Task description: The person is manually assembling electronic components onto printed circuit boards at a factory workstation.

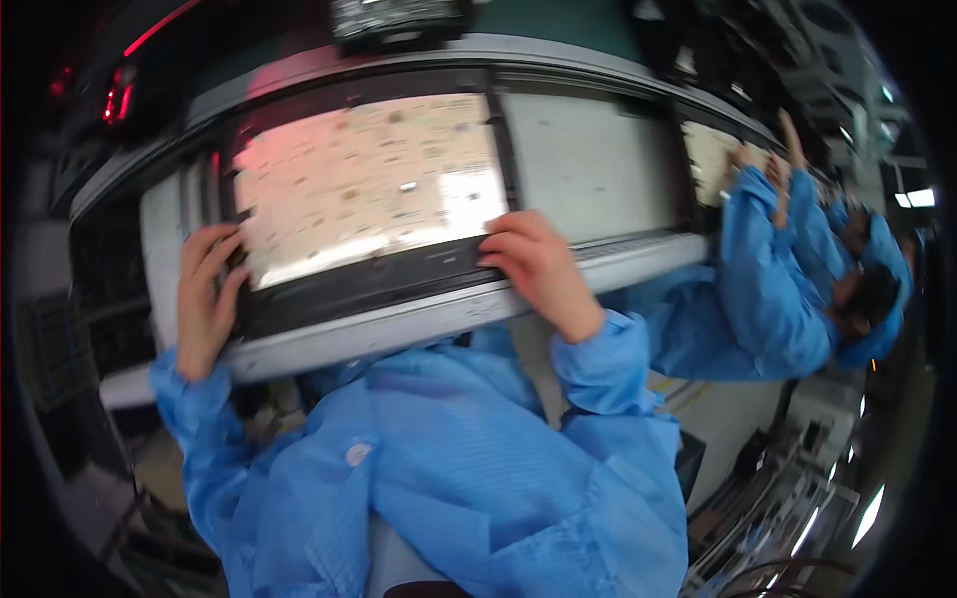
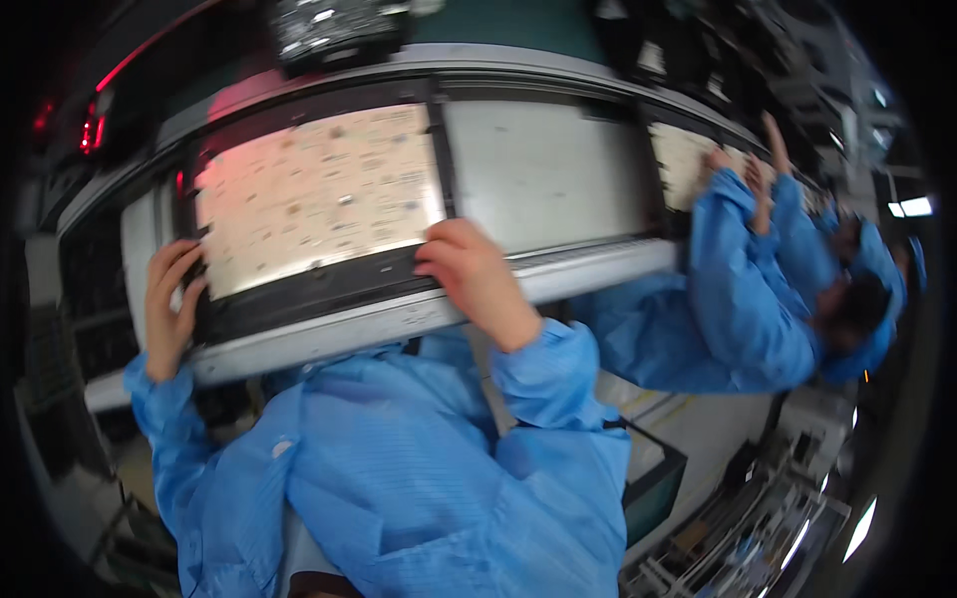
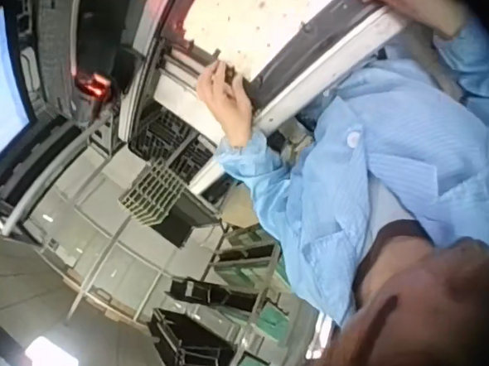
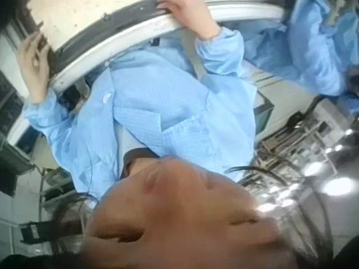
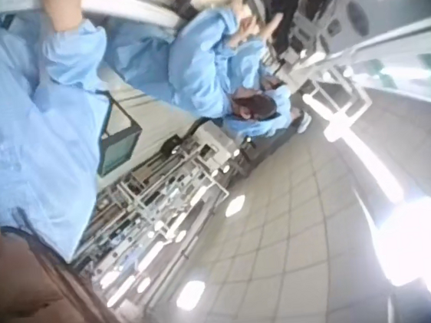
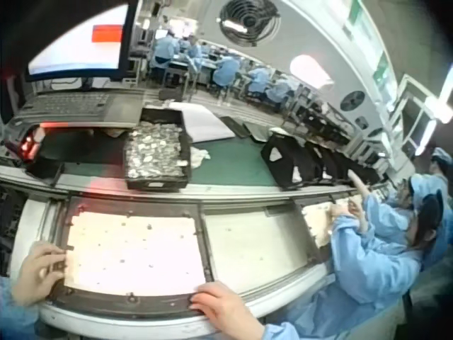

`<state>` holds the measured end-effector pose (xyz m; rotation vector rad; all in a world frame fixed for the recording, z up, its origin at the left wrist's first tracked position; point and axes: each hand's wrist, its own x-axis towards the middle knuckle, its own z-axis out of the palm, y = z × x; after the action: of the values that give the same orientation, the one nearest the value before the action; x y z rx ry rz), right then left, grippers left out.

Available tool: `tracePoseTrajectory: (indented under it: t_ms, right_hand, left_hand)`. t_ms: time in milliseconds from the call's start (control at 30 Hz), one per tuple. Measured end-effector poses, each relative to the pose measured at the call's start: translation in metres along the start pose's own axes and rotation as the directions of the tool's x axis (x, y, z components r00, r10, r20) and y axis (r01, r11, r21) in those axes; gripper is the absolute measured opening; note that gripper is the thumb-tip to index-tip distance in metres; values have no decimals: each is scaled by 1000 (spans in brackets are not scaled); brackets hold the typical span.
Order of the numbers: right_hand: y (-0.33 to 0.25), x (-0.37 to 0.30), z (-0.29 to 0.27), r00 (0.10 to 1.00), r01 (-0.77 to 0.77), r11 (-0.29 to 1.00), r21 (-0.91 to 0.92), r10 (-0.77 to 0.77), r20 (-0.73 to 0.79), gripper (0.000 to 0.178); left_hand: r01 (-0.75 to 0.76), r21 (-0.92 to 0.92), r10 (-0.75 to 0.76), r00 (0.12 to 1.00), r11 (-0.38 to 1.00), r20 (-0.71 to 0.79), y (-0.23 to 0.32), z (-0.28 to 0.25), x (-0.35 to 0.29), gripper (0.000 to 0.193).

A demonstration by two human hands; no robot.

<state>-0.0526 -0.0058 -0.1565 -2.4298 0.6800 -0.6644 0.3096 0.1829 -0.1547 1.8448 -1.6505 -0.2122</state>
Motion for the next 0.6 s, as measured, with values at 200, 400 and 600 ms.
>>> tracePoseTrajectory:
  t_ms: [200, 400, 600]
  right_hand:
    - [-12, 6, 33, 948, -213, 960, -180, 158, -278, 13]
    - [-11, 13, 32, 917, -248, 957, -149, 182, -356, 13]
    - [5, 11, -11, 869, -396, 918, -23, 366, -332, 10]
  left_hand:
    - [-2, -21, 5, 986, 1000, 165, 19, -9, -30, 31]
    - [-61, 61, 54, 993, 996, 104, 13, -2, -30, 19]
    - [-411, 220, 347, 896, 885, 278, 15, -14, 21, 20]
